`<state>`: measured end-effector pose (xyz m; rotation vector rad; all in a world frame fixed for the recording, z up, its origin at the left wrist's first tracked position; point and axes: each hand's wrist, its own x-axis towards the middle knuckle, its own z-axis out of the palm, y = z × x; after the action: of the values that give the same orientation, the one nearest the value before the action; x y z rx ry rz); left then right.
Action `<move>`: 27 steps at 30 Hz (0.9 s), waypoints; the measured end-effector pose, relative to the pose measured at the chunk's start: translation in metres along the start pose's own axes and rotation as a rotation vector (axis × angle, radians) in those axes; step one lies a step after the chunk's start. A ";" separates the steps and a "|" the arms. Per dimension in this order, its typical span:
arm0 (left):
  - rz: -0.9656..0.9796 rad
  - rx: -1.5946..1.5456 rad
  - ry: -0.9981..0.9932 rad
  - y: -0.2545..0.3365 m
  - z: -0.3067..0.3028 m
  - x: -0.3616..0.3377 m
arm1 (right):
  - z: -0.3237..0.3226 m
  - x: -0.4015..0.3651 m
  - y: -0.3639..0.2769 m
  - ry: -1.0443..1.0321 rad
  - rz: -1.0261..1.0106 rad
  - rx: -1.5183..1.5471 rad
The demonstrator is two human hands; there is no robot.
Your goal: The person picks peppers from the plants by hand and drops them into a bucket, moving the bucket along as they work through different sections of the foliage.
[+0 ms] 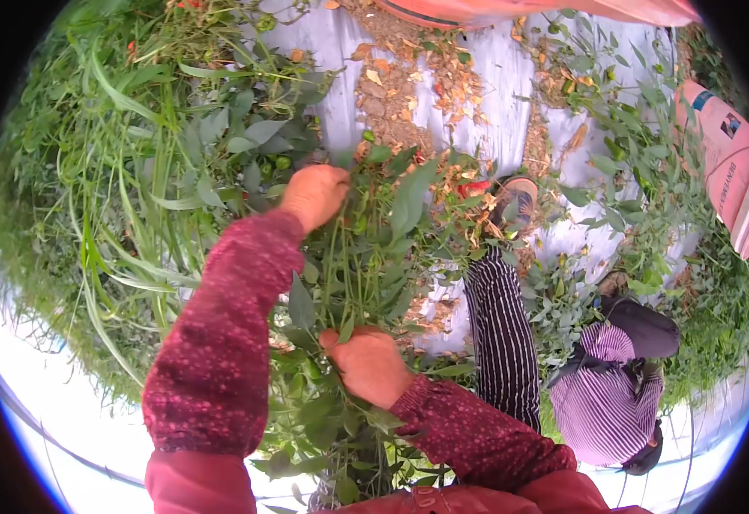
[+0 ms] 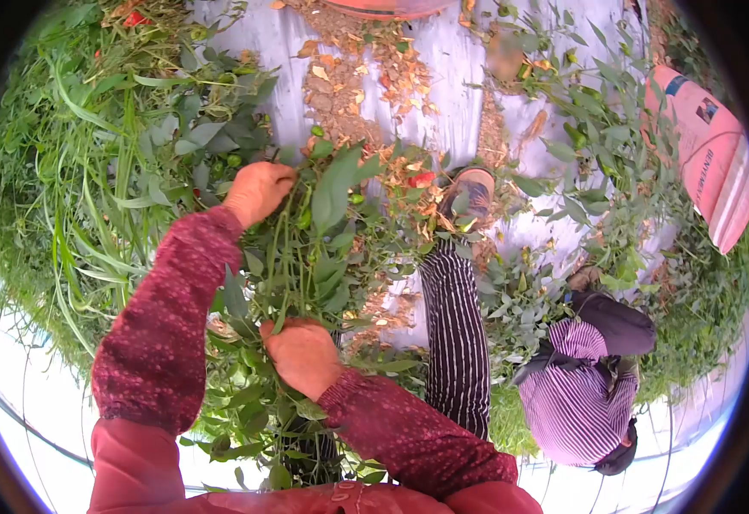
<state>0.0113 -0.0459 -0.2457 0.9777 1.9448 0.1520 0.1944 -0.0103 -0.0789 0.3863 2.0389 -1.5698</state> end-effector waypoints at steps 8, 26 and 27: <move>-0.162 0.367 -0.001 0.031 0.029 0.005 | -0.005 -0.002 -0.001 -0.135 0.029 -0.102; -0.117 0.204 0.082 0.027 0.042 0.009 | -0.001 -0.002 -0.005 -0.089 0.045 -0.118; -0.145 0.126 0.074 0.025 0.040 0.008 | 0.000 -0.002 -0.004 -0.092 0.048 -0.119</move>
<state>0.0543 -0.0340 -0.2621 0.9187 2.1061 -0.0177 0.1938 -0.0115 -0.0751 0.3108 2.0260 -1.4034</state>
